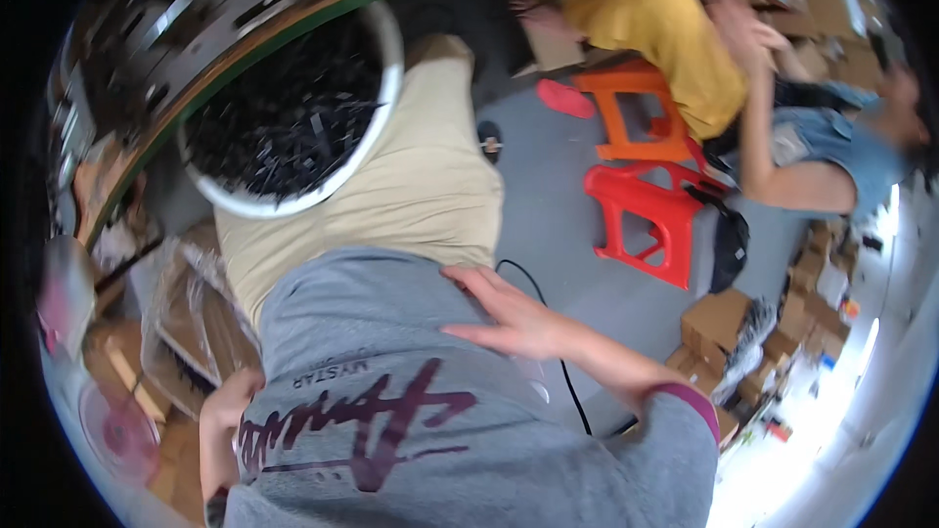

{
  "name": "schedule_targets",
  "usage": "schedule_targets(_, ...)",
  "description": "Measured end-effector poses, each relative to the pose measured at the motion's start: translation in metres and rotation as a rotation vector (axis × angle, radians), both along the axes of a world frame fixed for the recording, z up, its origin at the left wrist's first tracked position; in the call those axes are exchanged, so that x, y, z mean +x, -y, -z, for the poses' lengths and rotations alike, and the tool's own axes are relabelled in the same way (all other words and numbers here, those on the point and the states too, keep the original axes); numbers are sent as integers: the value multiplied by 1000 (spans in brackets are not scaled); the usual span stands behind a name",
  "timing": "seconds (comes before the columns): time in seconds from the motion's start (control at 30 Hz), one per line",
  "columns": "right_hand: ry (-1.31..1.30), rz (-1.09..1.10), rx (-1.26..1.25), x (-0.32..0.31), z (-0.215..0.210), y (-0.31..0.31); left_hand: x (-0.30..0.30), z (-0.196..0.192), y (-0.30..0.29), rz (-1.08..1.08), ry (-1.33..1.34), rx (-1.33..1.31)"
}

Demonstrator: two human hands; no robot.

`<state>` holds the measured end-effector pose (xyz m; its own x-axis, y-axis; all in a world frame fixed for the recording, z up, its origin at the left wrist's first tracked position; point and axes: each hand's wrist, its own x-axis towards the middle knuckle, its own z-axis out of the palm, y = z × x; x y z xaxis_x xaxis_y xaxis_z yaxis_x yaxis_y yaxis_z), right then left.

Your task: Operating a pneumatic press to process small black plastic parts.

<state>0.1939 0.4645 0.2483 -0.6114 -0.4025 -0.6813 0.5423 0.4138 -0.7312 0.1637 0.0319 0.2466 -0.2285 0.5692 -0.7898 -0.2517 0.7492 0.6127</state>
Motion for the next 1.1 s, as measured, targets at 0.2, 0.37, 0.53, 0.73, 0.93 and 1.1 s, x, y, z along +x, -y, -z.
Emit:
schedule_targets(0.2,8,-64,-82,16,-5,11,-9,6,-22,0,137,-124)
schedule_targets(0.37,7,2,62,17,-4,29,-9,10,-22,-115,195,-104)
schedule_targets(0.53,-316,-74,184,37,-2,23,-3,-10,-24,-328,194,-219)
schedule_targets(0.73,-634,65,16,55,34,36,79,49,-23,-472,-940,244)
schedule_targets(0.93,-465,168,51,28,24,61,87,58,-58,-919,-456,108)
schedule_targets(1.1,-394,114,127,24,26,56,67,34,-64,-668,-708,154)
